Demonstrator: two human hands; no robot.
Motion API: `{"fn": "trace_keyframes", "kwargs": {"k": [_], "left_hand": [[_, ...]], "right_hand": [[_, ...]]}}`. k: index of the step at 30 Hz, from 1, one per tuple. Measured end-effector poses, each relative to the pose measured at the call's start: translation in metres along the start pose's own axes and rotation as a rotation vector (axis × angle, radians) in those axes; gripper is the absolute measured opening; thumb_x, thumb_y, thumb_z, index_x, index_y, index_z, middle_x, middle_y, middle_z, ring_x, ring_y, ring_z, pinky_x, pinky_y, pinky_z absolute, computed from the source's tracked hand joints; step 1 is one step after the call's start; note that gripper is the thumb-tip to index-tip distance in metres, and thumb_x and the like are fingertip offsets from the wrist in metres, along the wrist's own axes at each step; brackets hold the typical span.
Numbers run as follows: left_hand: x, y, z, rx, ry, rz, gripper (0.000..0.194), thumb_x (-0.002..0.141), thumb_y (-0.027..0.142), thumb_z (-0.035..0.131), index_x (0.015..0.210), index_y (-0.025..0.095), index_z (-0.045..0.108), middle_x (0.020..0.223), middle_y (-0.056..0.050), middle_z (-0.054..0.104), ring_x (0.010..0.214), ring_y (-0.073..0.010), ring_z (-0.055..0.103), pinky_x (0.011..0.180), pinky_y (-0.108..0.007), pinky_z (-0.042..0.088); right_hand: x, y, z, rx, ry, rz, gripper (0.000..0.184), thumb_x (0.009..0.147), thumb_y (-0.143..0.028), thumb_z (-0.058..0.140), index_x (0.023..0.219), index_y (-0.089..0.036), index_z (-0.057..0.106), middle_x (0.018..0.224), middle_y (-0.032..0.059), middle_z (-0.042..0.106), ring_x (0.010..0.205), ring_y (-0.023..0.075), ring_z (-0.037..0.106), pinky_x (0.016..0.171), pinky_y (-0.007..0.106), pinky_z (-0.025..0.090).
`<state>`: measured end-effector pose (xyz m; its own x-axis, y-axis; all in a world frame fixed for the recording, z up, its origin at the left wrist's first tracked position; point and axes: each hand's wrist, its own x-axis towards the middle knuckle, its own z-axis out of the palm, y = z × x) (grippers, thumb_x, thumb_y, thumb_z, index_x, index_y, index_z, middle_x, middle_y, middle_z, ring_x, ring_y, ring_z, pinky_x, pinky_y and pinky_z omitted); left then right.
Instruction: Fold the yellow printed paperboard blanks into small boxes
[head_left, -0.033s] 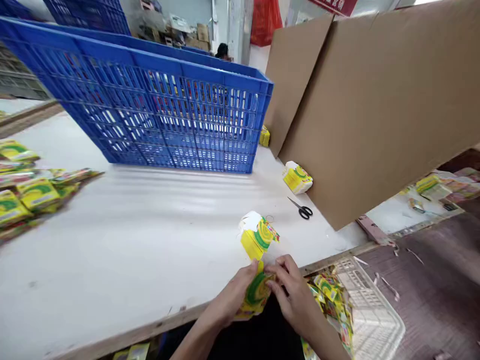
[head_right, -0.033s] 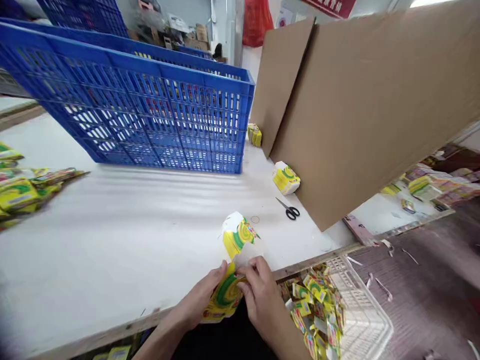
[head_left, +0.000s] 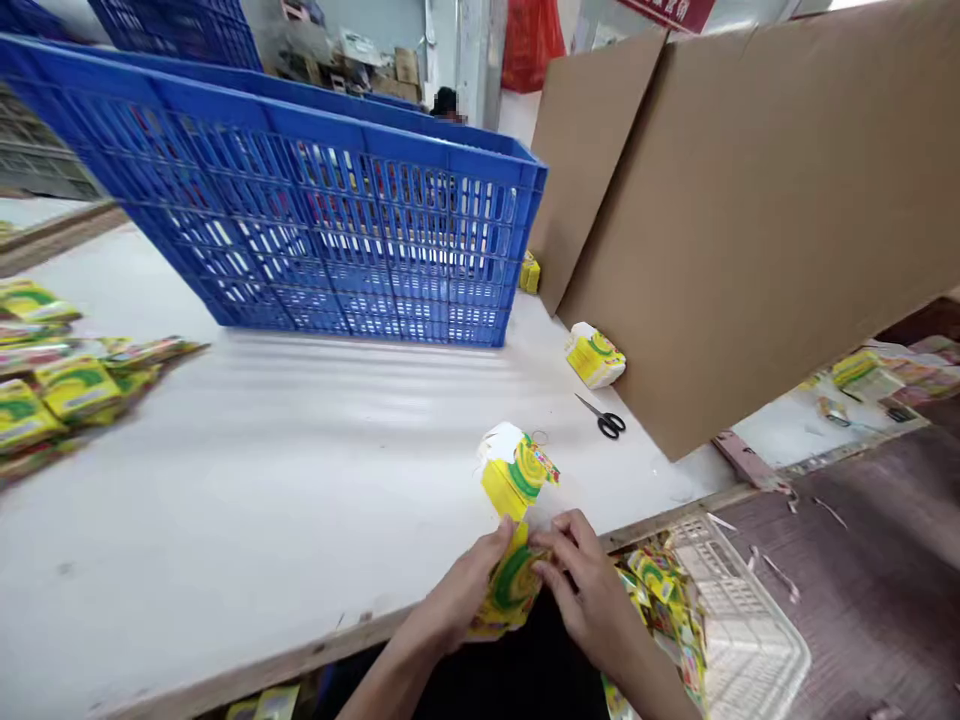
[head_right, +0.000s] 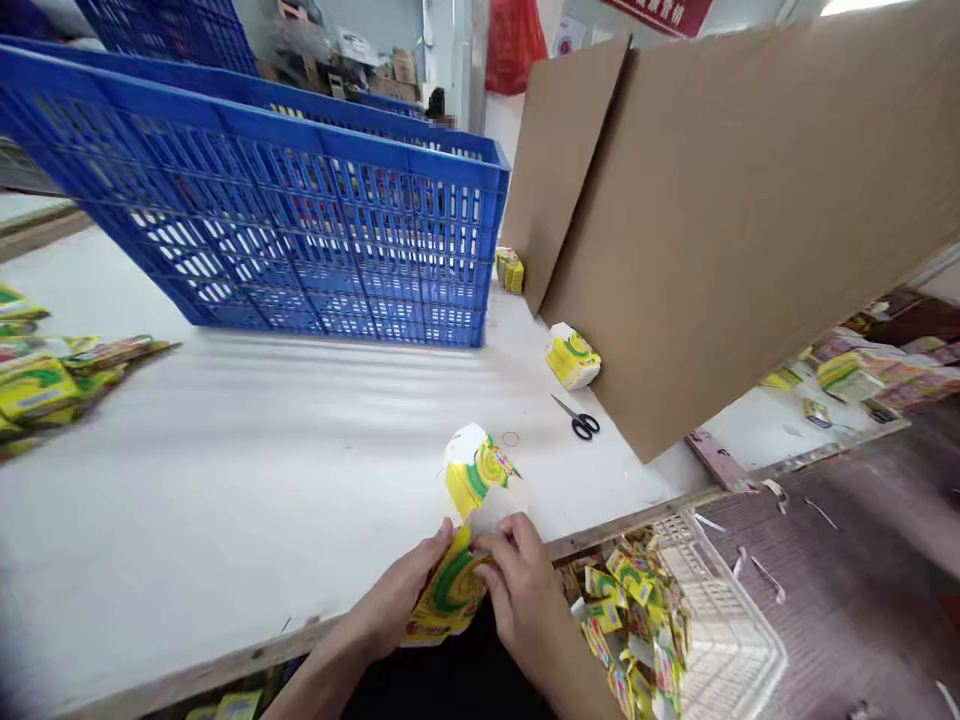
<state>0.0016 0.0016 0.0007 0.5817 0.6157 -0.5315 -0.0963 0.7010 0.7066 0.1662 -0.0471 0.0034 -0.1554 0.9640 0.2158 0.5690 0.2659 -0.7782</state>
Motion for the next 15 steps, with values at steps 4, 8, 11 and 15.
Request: {"fn": "trace_keyframes", "kwargs": {"k": [4, 8, 11, 15], "left_hand": [[0.000, 0.005, 0.002, -0.066, -0.138, -0.026, 0.069, 0.069, 0.070, 0.062, 0.101, 0.009, 0.066, 0.076, -0.006, 0.067, 0.065, -0.0161, 0.061, 0.065, -0.028, 0.047], [-0.008, 0.010, 0.001, -0.020, -0.106, 0.030, 0.064, 0.061, 0.064, 0.074, 0.099, 0.013, 0.069, 0.079, -0.005, 0.070, 0.074, -0.0181, 0.063, 0.068, -0.026, 0.049], [-0.011, 0.016, 0.003, 0.046, 0.014, 0.083, 0.058, 0.060, 0.062, 0.076, 0.094, 0.015, 0.072, 0.071, -0.002, 0.070, 0.071, -0.0176, 0.063, 0.068, -0.025, 0.050], [-0.012, 0.025, 0.013, 0.126, 0.070, 0.174, 0.052, 0.065, 0.057, 0.075, 0.094, 0.014, 0.072, 0.063, -0.002, 0.070, 0.060, -0.0169, 0.062, 0.059, -0.024, 0.051]], "right_hand": [[0.001, -0.002, -0.005, 0.025, 0.045, -0.025, 0.028, 0.087, -0.003, 0.047, 0.105, -0.021, 0.061, 0.095, 0.0054, 0.046, 0.091, 0.0185, 0.052, 0.082, 0.029, 0.047], [0.004, -0.010, -0.010, 0.051, 0.080, -0.032, 0.031, 0.083, 0.000, 0.050, 0.100, -0.022, 0.064, 0.093, 0.0042, 0.047, 0.088, 0.0165, 0.053, 0.080, 0.026, 0.048], [0.006, -0.013, -0.012, 0.098, 0.123, -0.056, 0.030, 0.081, 0.001, 0.052, 0.096, -0.022, 0.065, 0.091, 0.0028, 0.048, 0.084, 0.0141, 0.054, 0.076, 0.022, 0.048], [0.007, -0.016, -0.009, 0.152, 0.221, -0.075, 0.025, 0.081, -0.005, 0.059, 0.100, -0.022, 0.062, 0.096, 0.0034, 0.053, 0.092, 0.0152, 0.056, 0.082, 0.024, 0.048]]}}
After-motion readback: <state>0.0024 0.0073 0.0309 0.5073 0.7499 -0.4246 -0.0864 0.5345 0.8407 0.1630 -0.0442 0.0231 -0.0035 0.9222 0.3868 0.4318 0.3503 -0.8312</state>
